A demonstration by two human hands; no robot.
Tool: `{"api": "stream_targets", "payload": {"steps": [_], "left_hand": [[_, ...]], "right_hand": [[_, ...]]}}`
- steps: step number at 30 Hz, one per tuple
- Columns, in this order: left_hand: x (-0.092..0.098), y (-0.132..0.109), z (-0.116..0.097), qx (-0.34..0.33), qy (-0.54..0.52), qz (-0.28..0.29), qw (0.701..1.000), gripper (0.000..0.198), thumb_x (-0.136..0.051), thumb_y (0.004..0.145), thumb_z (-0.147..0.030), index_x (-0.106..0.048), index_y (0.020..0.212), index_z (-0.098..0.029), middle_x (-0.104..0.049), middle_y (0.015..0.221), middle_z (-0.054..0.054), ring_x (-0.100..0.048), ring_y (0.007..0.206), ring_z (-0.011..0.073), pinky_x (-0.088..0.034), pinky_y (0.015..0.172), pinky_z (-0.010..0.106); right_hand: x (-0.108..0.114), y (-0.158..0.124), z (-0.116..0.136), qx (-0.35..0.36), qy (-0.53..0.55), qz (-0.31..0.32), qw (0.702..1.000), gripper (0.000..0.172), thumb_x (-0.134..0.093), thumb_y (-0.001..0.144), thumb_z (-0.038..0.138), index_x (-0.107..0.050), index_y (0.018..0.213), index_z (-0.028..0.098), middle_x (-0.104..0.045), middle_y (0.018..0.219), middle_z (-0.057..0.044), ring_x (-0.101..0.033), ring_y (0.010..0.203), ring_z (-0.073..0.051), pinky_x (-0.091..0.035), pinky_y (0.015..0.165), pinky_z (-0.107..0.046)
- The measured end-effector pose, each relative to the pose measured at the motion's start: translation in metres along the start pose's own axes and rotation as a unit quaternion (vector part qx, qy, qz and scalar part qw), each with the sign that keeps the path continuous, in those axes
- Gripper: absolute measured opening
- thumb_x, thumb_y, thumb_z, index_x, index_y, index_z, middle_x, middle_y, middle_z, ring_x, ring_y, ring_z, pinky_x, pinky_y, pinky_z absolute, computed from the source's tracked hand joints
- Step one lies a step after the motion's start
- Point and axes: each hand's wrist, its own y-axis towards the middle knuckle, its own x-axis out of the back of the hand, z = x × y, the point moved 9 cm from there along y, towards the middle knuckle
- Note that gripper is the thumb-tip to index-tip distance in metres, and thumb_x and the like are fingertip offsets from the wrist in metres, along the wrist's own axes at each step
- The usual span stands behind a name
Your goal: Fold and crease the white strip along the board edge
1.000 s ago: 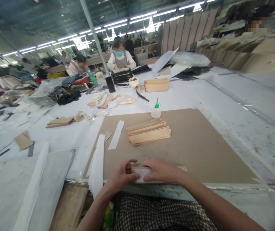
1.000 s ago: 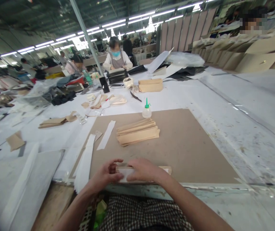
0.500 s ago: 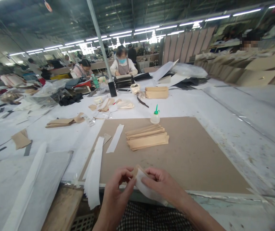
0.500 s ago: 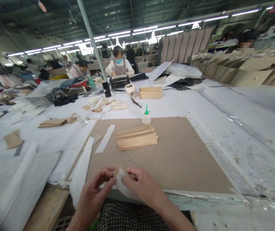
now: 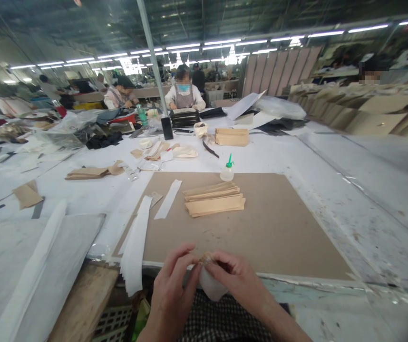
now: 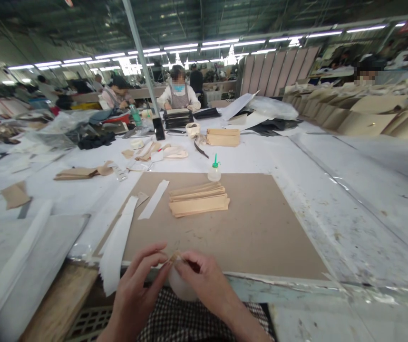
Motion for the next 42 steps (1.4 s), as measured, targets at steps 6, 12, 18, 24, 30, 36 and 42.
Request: {"api": "stream_targets", "payload": {"steps": [6, 12, 18, 24, 30, 36, 42], "left_hand": [[-0.003, -0.004, -0.015, -0.078, 0.098, -0.012, 0.992, 0.02, -0.058, 0.094, -0.011, -0.066, 0.112, -0.017, -0.068, 0.116, 0.011, -0.068, 0.104, 0.019, -0.058, 0.091, 0.03], [-0.003, -0.004, -0.036, -0.127, 0.173, -0.047, 0.976, 0.019, -0.06, 0.092, -0.008, -0.067, 0.108, -0.014, -0.073, 0.108, 0.011, -0.068, 0.091, 0.0221, -0.057, 0.08, 0.036], [-0.01, -0.005, -0.044, -0.15, 0.195, -0.061, 0.967, 0.018, -0.06, 0.088, -0.003, -0.067, 0.102, -0.011, -0.075, 0.105, 0.011, -0.068, 0.087, 0.0232, -0.052, 0.079, 0.039], [-0.013, -0.004, -0.036, -0.125, 0.188, -0.063, 0.972, 0.017, -0.059, 0.087, -0.003, -0.066, 0.099, -0.013, -0.074, 0.107, 0.011, -0.068, 0.089, 0.0226, -0.052, 0.082, 0.038], [-0.012, -0.003, -0.029, -0.09, 0.171, -0.081, 0.978, 0.017, -0.057, 0.088, -0.005, -0.064, 0.099, -0.015, -0.072, 0.112, 0.012, -0.069, 0.095, 0.0209, -0.055, 0.084, 0.034], [-0.009, 0.002, -0.019, -0.027, 0.124, -0.068, 0.99, 0.013, -0.055, 0.089, -0.01, -0.063, 0.09, -0.02, -0.07, 0.115, 0.009, -0.07, 0.098, 0.0189, -0.058, 0.086, 0.031], [-0.009, 0.001, -0.021, -0.028, 0.128, -0.067, 0.989, 0.013, -0.054, 0.09, -0.011, -0.063, 0.09, -0.02, -0.071, 0.113, 0.009, -0.071, 0.099, 0.0193, -0.058, 0.085, 0.031]], "right_hand": [[-0.006, -0.003, 0.008, 0.029, -0.059, 0.009, 0.998, 0.031, -0.051, 0.1, 0.042, -0.065, 0.083, 0.02, -0.057, 0.08, 0.001, -0.052, 0.079, -0.017, -0.041, 0.072, -0.028], [-0.009, -0.01, 0.021, 0.103, -0.15, -0.014, 0.983, 0.028, -0.047, 0.103, 0.031, -0.056, 0.079, 0.02, -0.06, 0.084, 0.0, -0.056, 0.082, -0.017, -0.043, 0.077, -0.029], [-0.012, -0.016, 0.019, 0.117, -0.231, -0.031, 0.965, 0.022, -0.044, 0.103, 0.023, -0.058, 0.087, 0.021, -0.064, 0.092, -0.003, -0.059, 0.088, -0.019, -0.043, 0.081, -0.031], [-0.009, -0.015, 0.01, 0.07, -0.2, -0.048, 0.976, 0.026, -0.044, 0.102, 0.028, -0.062, 0.086, 0.02, -0.066, 0.088, -0.003, -0.06, 0.082, -0.019, -0.044, 0.076, -0.031], [-0.005, -0.013, 0.001, -0.014, -0.015, -0.051, 0.998, 0.03, -0.052, 0.098, 0.04, -0.071, 0.086, 0.021, -0.07, 0.084, -0.001, -0.062, 0.084, -0.019, -0.045, 0.076, -0.029], [-0.014, -0.015, -0.032, -0.137, 0.223, -0.059, 0.963, 0.026, -0.069, 0.086, 0.043, -0.075, 0.09, 0.018, -0.071, 0.08, -0.001, -0.059, 0.068, -0.015, -0.043, 0.062, -0.025], [-0.01, -0.013, -0.019, -0.099, 0.207, -0.017, 0.973, 0.032, -0.071, 0.084, 0.044, -0.073, 0.105, 0.019, -0.073, 0.099, -0.005, -0.066, 0.092, -0.022, -0.05, 0.082, -0.031]]}}
